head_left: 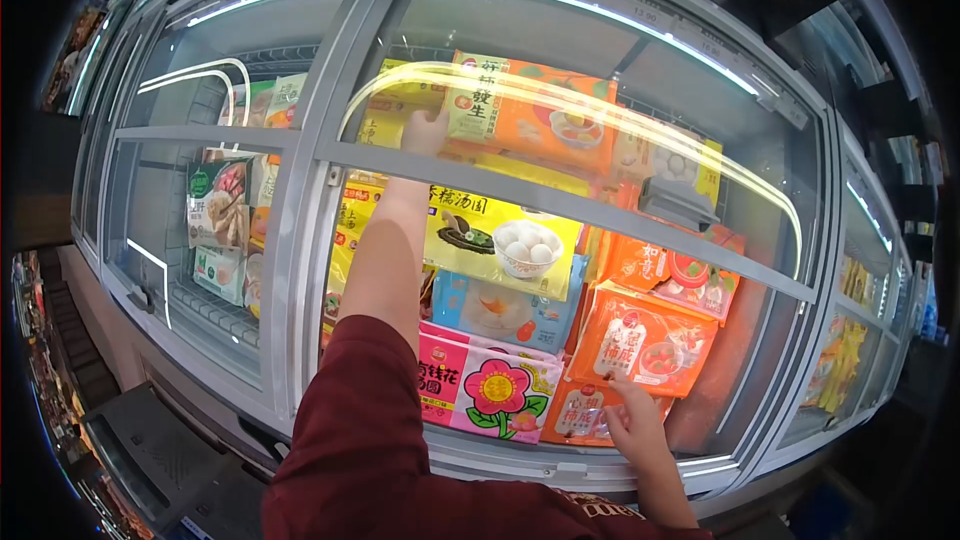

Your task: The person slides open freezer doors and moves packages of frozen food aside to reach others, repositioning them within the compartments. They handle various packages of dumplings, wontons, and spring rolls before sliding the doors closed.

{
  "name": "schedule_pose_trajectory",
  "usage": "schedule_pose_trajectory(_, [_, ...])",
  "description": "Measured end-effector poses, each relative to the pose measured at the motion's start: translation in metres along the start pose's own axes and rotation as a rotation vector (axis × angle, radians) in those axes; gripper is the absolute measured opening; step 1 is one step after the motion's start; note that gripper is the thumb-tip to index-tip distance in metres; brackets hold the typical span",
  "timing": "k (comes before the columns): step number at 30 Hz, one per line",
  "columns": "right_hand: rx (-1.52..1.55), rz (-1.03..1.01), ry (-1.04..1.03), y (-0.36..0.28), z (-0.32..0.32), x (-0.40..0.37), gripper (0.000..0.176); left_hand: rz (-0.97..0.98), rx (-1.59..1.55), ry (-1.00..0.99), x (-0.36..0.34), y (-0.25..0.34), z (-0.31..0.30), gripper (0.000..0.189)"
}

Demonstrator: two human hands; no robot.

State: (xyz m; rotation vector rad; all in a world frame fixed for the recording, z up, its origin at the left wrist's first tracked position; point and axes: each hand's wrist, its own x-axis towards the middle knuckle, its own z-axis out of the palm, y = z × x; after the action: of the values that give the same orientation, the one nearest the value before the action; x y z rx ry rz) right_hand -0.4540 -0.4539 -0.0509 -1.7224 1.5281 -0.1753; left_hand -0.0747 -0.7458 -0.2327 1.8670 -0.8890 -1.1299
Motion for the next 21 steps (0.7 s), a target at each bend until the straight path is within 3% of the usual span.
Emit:
schedule_pose_trajectory(2, [0.092, 0.222, -0.046, 0.038, 0.003, -0.012, 0.030, -0.142, -0.117, -0.166, -0.002, 0.007, 0.001, 0.041])
schedule_pose_trajectory(3, [0.520, 0.601, 0.055, 0.000, -0.015, 0.007, 0.027, -0.176, -0.080, -0.217, -0.006, 0.016, 0.001, 0.042])
schedule_pose_trajectory(6, [0.339, 0.306, 0.141, -0.003, -0.022, 0.005, 0.028, -0.212, -0.127, -0.336, -0.028, 0.031, 0.006, 0.039])
schedule_pose_trajectory(7, [0.417, 0.401, 0.075, 0.000, -0.020, 0.002, 0.024, -0.215, -0.171, -0.366, -0.034, 0.032, 0.007, 0.038])
schedule_pose_trajectory(10, [0.033, 0.135, 0.004, 0.007, -0.026, -0.001, 0.019, -0.300, -0.249, -0.349, -0.040, 0.033, 0.019, 0.037])
schedule_pose_trajectory(13, [0.067, 0.120, 0.111, 0.008, -0.023, -0.002, 0.016, -0.308, -0.433, -0.337, -0.082, 0.066, 0.035, 0.037])
schedule_pose_trajectory(16, [-0.006, 0.104, 0.059, 0.013, -0.024, -0.002, 0.017, -0.160, -0.317, -0.300, -0.092, 0.077, 0.045, 0.037])
schedule_pose_trajectory(19, [0.112, 0.219, -0.028, 0.014, -0.023, -0.002, 0.018, -0.135, -0.441, -0.283, -0.067, 0.062, 0.042, 0.038])
schedule_pose_trajectory(21, [0.118, 0.227, -0.023, 0.011, -0.024, -0.001, 0.018, 0.314, -0.105, -0.233, -0.043, 0.038, 0.023, 0.037])
